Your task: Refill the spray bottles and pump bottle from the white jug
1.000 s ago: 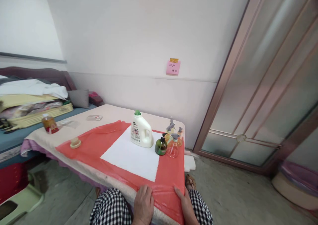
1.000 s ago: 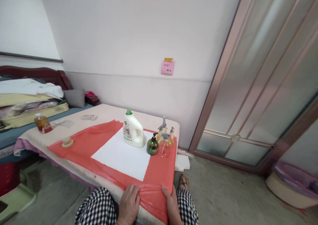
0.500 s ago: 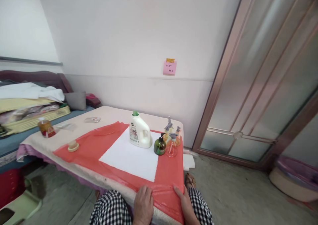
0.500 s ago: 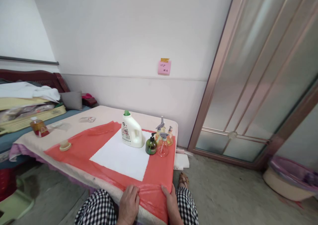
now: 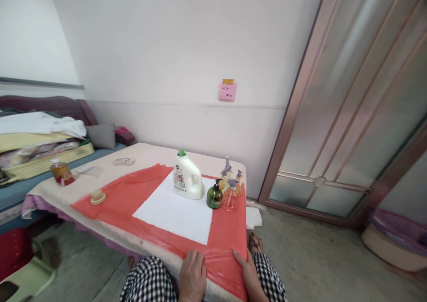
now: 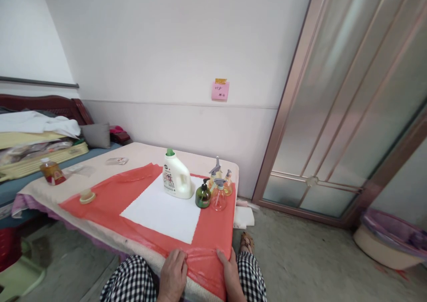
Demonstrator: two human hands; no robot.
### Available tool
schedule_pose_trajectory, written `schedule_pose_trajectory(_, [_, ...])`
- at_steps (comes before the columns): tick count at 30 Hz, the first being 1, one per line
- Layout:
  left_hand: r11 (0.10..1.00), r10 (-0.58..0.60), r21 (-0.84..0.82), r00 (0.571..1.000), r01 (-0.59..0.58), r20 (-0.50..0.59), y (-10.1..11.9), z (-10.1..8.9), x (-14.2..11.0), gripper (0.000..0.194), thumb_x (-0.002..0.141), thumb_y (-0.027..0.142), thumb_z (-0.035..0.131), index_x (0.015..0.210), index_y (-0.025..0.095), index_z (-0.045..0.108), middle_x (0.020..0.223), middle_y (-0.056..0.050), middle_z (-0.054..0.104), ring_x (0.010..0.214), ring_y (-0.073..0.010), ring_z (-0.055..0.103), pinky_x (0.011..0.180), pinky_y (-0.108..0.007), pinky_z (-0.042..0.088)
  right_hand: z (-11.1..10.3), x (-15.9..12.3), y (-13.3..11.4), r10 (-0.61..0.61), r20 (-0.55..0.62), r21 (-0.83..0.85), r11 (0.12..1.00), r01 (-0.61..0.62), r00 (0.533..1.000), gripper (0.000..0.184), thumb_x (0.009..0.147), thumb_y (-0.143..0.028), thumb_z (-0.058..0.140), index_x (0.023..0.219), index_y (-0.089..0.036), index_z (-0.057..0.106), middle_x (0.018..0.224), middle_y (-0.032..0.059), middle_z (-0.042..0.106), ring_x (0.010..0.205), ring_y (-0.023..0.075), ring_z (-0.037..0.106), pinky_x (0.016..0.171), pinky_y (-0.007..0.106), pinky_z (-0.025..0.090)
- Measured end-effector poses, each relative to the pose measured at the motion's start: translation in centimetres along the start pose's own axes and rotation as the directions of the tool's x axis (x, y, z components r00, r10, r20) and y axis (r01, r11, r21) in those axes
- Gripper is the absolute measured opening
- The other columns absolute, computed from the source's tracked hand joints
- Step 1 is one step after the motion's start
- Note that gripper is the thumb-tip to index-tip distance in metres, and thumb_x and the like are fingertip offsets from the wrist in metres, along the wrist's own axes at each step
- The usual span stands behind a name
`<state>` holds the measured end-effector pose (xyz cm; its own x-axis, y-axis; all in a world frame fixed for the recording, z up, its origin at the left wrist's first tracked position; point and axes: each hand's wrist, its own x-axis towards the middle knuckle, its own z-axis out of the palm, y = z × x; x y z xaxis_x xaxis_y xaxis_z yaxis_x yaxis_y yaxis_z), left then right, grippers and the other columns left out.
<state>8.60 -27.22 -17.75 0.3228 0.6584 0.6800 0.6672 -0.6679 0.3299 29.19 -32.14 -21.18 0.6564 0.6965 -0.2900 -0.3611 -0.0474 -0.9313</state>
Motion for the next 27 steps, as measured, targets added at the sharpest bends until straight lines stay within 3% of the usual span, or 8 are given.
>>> schedule_pose_trajectory(10, [1.0, 0.002, -0.011, 1.0, -0.002, -0.008, 0.04, -0.09, 0.11, 0.023, 0.084, 0.002, 0.045, 0.08, 0.022, 0.056, 0.075, -0.001, 0.056, 0.074, -0.0177, 0.056, 0.071, -0.029, 0.044, 0.03, -0.13, -0.25, -0.01, -0.008, 0.008, 1.0, 0.01, 1.0, 0.072, 0.05, -0.056, 0.08, 0.108, -0.019, 0.061, 0.105, 0.0091, 0.072, 0.109, 0.0359, 0.062, 0.097, 0.047, 0.049])
schedule_pose_trajectory(27, [0.999, 0.027, 0.016, 1.0, -0.027, -0.015, -0.04, -0.01, 0.08, 0.023, 0.086, 0.003, 0.044, 0.081, 0.022, 0.057, 0.076, -0.001, 0.057, 0.075, -0.0174, 0.056, 0.071, -0.029, 0.044, 0.25, -0.64, -0.83, -0.002, -0.005, 0.011, 1.0, 0.002, 1.0, 0.078, 0.05, -0.055, 0.079, 0.116, -0.018, 0.058, 0.105, 0.0095, 0.072, 0.107, 0.0357, 0.063, 0.095, 0.046, 0.05])
